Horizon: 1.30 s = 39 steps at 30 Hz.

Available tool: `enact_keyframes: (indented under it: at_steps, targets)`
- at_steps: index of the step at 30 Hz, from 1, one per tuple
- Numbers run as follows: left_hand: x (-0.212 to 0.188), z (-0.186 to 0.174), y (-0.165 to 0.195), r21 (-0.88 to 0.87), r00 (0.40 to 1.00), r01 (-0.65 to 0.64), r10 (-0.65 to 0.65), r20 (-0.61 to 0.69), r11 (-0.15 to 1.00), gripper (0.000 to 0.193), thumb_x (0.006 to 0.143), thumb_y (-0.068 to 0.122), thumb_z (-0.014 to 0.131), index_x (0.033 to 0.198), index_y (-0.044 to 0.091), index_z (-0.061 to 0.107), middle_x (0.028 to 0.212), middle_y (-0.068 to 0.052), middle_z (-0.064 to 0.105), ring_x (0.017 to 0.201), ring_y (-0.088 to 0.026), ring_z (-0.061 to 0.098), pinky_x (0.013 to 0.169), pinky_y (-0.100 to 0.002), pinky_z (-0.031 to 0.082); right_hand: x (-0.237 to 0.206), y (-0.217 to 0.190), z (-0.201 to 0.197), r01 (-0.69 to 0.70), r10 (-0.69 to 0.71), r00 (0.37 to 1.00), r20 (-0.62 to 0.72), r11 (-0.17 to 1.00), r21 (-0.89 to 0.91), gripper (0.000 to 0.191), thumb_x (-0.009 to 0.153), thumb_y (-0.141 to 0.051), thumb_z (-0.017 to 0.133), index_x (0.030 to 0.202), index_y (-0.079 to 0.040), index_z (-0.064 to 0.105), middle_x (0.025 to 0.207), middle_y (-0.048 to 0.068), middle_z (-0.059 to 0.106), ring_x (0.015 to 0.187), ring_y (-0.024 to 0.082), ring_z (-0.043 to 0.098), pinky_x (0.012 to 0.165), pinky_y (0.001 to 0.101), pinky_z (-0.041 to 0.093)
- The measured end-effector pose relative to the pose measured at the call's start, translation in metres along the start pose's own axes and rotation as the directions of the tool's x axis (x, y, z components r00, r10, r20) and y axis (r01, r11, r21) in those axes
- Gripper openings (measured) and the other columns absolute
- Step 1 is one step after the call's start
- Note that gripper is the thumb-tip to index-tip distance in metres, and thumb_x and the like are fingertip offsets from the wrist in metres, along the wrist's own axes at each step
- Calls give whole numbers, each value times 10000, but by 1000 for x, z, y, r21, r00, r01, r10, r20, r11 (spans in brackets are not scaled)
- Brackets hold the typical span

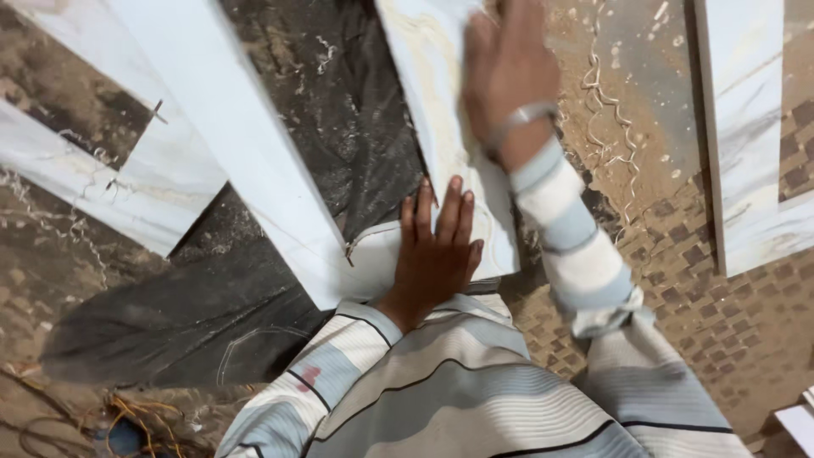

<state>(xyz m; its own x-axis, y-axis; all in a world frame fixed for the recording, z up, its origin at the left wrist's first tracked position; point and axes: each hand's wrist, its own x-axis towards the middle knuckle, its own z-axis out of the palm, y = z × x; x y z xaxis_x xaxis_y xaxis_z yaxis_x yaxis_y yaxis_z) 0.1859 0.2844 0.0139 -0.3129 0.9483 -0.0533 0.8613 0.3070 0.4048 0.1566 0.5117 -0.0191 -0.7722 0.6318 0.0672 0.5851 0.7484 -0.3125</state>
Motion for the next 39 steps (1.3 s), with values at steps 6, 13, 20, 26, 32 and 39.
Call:
enact_keyframes:
  at_steps: [6,13,20,26,32,39]
  targets:
    - [-7,7,4,-3,1000,-30,30,5,1000,707,1002,430,637,1541,15,443,1650,-190,323,1488,-487,325,1199,-649,300,-204,-6,-54,-396,348,901,258,904,164,406,1000,-221,503,1299,53,515,1164,292,559,910,445,622,705,512,526]
    - [7,4,-1,29,999,-5,6,-38,1000,694,931,420,671,1465,7,509,1602,-227,367,1446,-514,332,1145,-662,311,-144,9,-12,-143,153,957,245,988,-57,254,974,-148,532,1110,61,583,1158,276,582,877,411,634,546,468,536]
    - [13,6,0,83,1000,2,-2,-6,997,725,999,458,554,1542,-4,426,1653,-241,271,1477,-516,279,1170,-649,269,71,-13,8,-389,384,914,132,921,15,382,1076,-423,470,1173,-65,562,1172,253,618,895,496,641,777,609,498]
    - [14,7,-2,98,998,-59,57,25,993,698,1028,449,470,1562,11,365,1668,-236,223,1487,-509,239,1169,-643,222,-98,-2,-32,-460,440,844,307,888,-7,306,1065,-279,465,1187,-8,538,1058,232,596,849,405,656,745,481,546]
    - [14,3,-3,72,998,-62,60,28,995,694,1029,442,478,1548,-7,378,1662,-245,213,1472,-514,253,1161,-654,242,-162,15,-25,134,-122,987,102,983,-123,216,975,-183,521,1123,-28,493,1212,260,604,978,498,669,626,477,538]
    - [23,-4,-4,90,1000,-15,17,-25,996,706,1027,440,494,1547,-23,378,1657,-248,211,1459,-522,272,1142,-651,264,81,-16,8,-267,258,958,126,962,57,377,1068,-398,458,1211,-60,547,1151,267,616,887,488,638,762,592,493]
